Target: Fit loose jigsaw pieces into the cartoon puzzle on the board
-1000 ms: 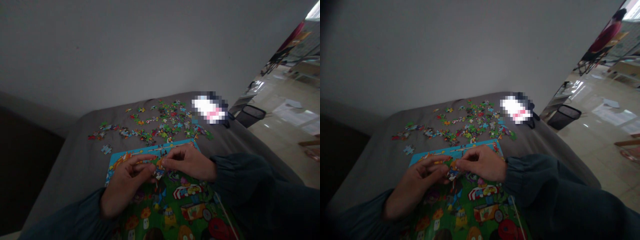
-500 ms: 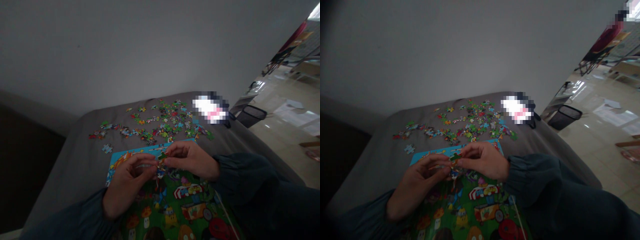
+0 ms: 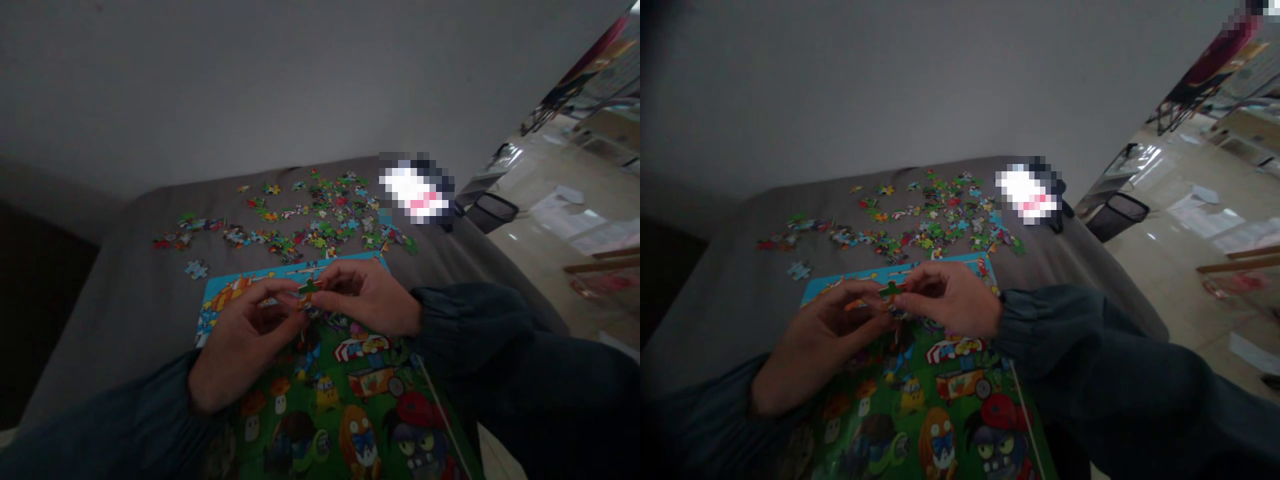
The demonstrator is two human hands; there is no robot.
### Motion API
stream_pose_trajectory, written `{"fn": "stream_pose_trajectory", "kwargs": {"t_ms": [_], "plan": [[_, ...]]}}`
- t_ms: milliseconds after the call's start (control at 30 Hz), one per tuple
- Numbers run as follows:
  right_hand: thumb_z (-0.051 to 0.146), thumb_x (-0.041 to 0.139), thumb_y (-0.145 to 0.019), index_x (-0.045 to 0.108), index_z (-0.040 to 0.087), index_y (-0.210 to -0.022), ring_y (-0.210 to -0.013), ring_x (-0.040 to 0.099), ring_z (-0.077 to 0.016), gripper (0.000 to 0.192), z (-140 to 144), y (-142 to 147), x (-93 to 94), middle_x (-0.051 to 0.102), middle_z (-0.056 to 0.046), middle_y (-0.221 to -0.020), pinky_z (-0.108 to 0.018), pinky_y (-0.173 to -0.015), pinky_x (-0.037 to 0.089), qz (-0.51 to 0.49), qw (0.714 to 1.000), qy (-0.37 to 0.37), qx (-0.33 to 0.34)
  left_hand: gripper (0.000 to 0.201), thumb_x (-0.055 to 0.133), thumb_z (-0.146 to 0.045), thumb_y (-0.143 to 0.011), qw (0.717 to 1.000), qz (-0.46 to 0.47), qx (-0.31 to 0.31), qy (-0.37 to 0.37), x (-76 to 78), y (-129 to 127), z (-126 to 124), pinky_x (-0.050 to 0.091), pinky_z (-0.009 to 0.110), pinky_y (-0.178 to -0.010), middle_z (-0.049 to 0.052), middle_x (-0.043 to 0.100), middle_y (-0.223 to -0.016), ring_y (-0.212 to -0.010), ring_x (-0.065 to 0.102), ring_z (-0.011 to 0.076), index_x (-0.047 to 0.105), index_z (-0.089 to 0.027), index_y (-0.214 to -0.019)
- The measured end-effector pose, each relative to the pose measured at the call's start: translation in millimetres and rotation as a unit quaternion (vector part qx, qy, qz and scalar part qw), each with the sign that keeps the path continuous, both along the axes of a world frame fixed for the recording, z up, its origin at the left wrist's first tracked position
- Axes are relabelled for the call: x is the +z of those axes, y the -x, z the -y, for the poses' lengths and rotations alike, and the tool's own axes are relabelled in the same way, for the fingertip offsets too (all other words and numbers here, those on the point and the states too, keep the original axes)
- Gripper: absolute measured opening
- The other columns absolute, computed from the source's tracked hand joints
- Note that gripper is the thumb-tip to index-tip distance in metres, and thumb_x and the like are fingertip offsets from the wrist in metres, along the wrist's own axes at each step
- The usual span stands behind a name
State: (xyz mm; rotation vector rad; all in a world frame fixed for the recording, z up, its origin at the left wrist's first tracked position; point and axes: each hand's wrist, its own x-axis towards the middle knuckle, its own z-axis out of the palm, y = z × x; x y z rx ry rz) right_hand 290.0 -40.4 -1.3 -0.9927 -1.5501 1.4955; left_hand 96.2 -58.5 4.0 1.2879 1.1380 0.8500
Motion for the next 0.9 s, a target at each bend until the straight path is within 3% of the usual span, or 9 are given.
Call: {"fn": "stream_pose_trajectory", "kwargs": {"t_ms": [133,300,500,700,900], "plan": [[0.03,0.07,-0.08,0.064,0.016,-0.083,-0.067,0.064,-0.0107,0.016,2.2,-1.5,4.5,0.067,0.001,-0.074,-0.024,-0.063,0.051,0.067,0.996,-0.059,-0.01,0.032,0.078,-0.029,-0.07,1.0,-0.002,-0.011,0.007,-1.1,-1.2,-0.1,0.057,0.022,-0.054,-0.003,0.067,-0.071,-0.061,0.068,0.0154,0.06,-0.022,-0.095],[0.028,0.07,-0.08,0.065,0.016,-0.086,-0.068,0.066,-0.0111,0.014,4.4,-2.5,5.1,0.069,0.001,-0.074,-0.023,-0.064,0.051,0.083,0.991,-0.101,-0.015,0.032,0.08,-0.03,-0.068,1.0,-0.004,0.002,0.017,2.6,-2.9,0.7,0.049,0.018,-0.041,-0.004,0.066,-0.065,-0.054,0.067,0.0152,0.061,-0.022,-0.092],[0.03,0.07,-0.082,0.067,0.017,-0.089,-0.07,0.065,-0.0117,0.014,5.5,-4.3,2.2,0.068,0.001,-0.076,-0.025,-0.067,0.051,0.098,0.983,-0.155,-0.022,0.033,0.08,-0.032,-0.067,1.0,-0.017,-0.005,0.018,4.1,-3.4,0.8,0.052,0.02,-0.049,-0.002,0.068,-0.064,-0.058,0.068,0.0162,0.061,-0.021,-0.092],[0.029,0.07,-0.082,0.065,0.016,-0.087,-0.067,0.063,-0.0101,0.014,4.7,-4.8,3.2,0.067,0.002,-0.072,-0.022,-0.064,0.049,0.108,0.984,-0.142,-0.007,0.031,0.079,-0.032,-0.068,0.999,-0.029,-0.008,0.012,3.0,-3.8,0.1,0.054,0.021,-0.054,-0.002,0.07,-0.068,-0.062,0.068,0.0162,0.062,-0.021,-0.092],[0.023,0.069,-0.082,0.064,0.014,-0.089,-0.067,0.063,-0.0092,0.012,4.3,-5.8,2.5,0.068,0.001,-0.076,-0.021,-0.064,0.051,0.1,0.979,-0.175,0.014,0.028,0.076,-0.03,-0.072,0.999,-0.016,-0.035,0.038,2.4,-1.1,-1.2,0.056,0.021,-0.058,-0.002,0.071,-0.071,-0.064,0.069,0.0145,0.06,-0.02,-0.092]]}}
